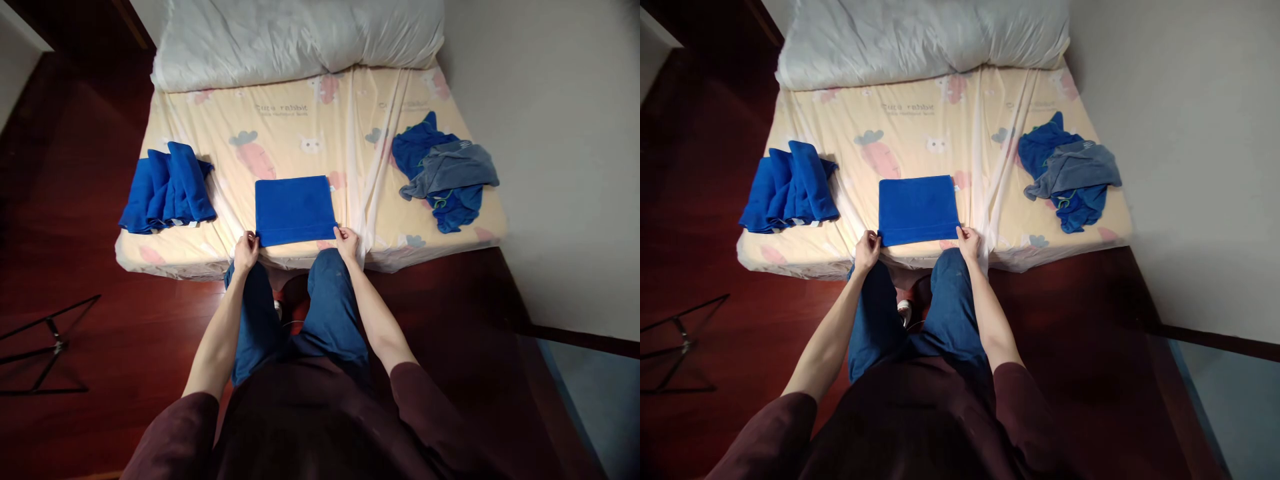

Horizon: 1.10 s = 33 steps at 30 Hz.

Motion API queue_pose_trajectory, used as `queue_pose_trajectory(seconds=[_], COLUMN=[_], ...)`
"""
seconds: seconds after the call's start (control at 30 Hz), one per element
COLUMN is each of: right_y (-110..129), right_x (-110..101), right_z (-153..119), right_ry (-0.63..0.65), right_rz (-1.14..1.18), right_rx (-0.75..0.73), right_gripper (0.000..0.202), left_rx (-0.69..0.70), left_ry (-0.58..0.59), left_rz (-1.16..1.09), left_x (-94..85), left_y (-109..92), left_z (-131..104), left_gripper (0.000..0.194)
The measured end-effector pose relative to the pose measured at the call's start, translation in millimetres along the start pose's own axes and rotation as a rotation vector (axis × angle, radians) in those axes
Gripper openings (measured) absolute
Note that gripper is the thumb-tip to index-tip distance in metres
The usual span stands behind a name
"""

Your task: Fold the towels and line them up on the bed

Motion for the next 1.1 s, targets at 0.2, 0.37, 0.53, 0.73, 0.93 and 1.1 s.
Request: queue_pose_trajectory(seconds=[0.2,0.37,0.53,0.73,0.93,1.1], right_y=[1.4,-2.8,-6.2,-6.6,31.3,75.5], right_x=[-0.2,1.3,0.8,1.4,-7.5,24.3], right_z=[2.9,5.6,5.4,5.2,-8.7,-31.3], right_ry=[-0.014,-0.017,-0.012,-0.014,0.024,0.466], right_rz=[0.002,0.006,-0.016,-0.035,-0.115,-0.26], right_rx=[-0.002,0.01,0.0,0.002,-0.169,-0.442], right_gripper=[0.053,0.053,0.054,0.048,0.042,0.039], left_rx=[0.018,0.028,0.048,0.02,0.137,0.431], left_ry=[-0.001,-0.006,0.011,0.014,-0.069,0.078], left_rz=[0.015,0.011,0.026,0.054,0.132,0.117], left_x=[-1.3,0.5,2.0,2.2,-15.3,0.7], left_y=[-3.2,-3.0,-6.0,-5.5,-26.3,-54.2], left_z=[-0.1,-0.1,-0.1,-0.1,-16.3,-29.3], left_gripper=[0.022,0.025,0.026,0.027,0.035,0.051])
Point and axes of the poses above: each hand's wrist, its own z-axis towards the middle knuckle, its own x-axis out of the palm, y = z × x, the point moved 9 cm from there along z, towards the middle knuckle, and after that the axes turned 13 degrees about z, right-handed, at the moved point
